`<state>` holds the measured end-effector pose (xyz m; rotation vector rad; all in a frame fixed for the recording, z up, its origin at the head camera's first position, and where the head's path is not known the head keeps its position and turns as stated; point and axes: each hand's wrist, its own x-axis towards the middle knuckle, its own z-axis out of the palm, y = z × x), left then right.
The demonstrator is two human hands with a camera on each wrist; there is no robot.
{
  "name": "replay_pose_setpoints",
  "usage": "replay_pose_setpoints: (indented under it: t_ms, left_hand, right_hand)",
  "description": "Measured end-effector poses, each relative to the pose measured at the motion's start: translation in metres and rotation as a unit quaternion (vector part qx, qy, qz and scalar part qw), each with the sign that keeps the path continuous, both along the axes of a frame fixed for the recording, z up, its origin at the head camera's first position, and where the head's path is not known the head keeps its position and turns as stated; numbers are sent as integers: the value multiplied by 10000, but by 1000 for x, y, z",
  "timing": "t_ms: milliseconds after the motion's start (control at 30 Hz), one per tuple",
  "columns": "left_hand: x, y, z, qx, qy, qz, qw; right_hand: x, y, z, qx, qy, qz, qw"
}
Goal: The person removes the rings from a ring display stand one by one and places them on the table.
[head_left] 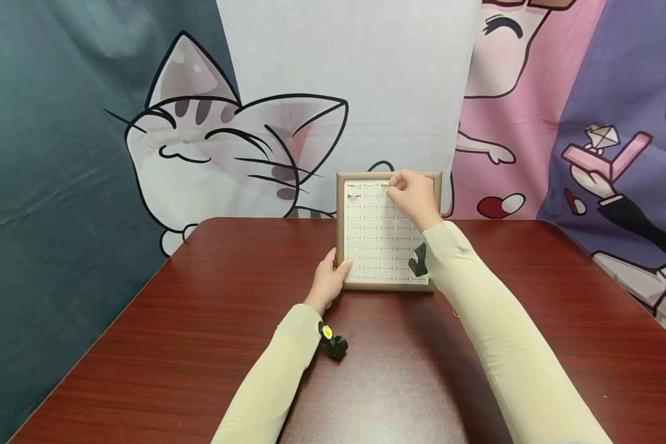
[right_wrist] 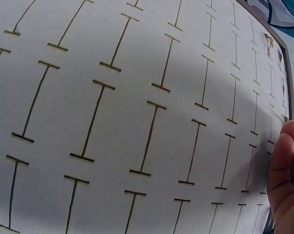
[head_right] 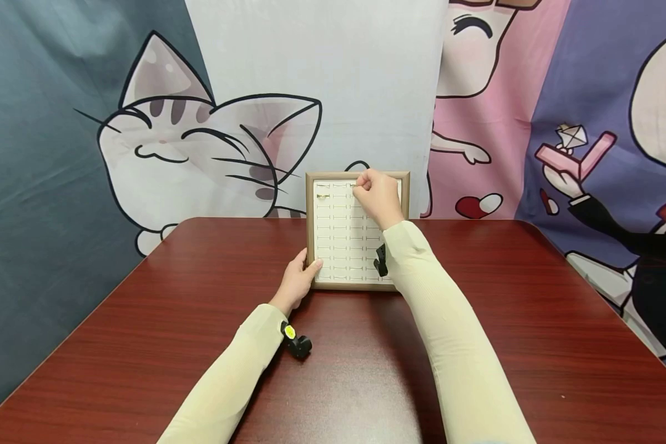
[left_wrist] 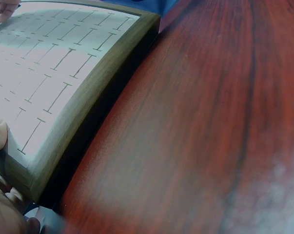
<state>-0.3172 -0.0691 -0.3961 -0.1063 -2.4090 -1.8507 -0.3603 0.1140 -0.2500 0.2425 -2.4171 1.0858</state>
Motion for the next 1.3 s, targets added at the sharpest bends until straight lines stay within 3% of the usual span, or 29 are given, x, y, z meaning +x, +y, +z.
replay_pose_setpoints:
  t_ms: [933, 1300]
  left_hand:
    - [0, 0, -1, 24, 20, -9, 10000]
    - [0, 0, 0, 66, -4, -14, 10000]
  right_hand:
    - [11, 4, -1, -34, 303, -160, 9994]
    - [23, 25, -14, 31, -127, -261, 9996]
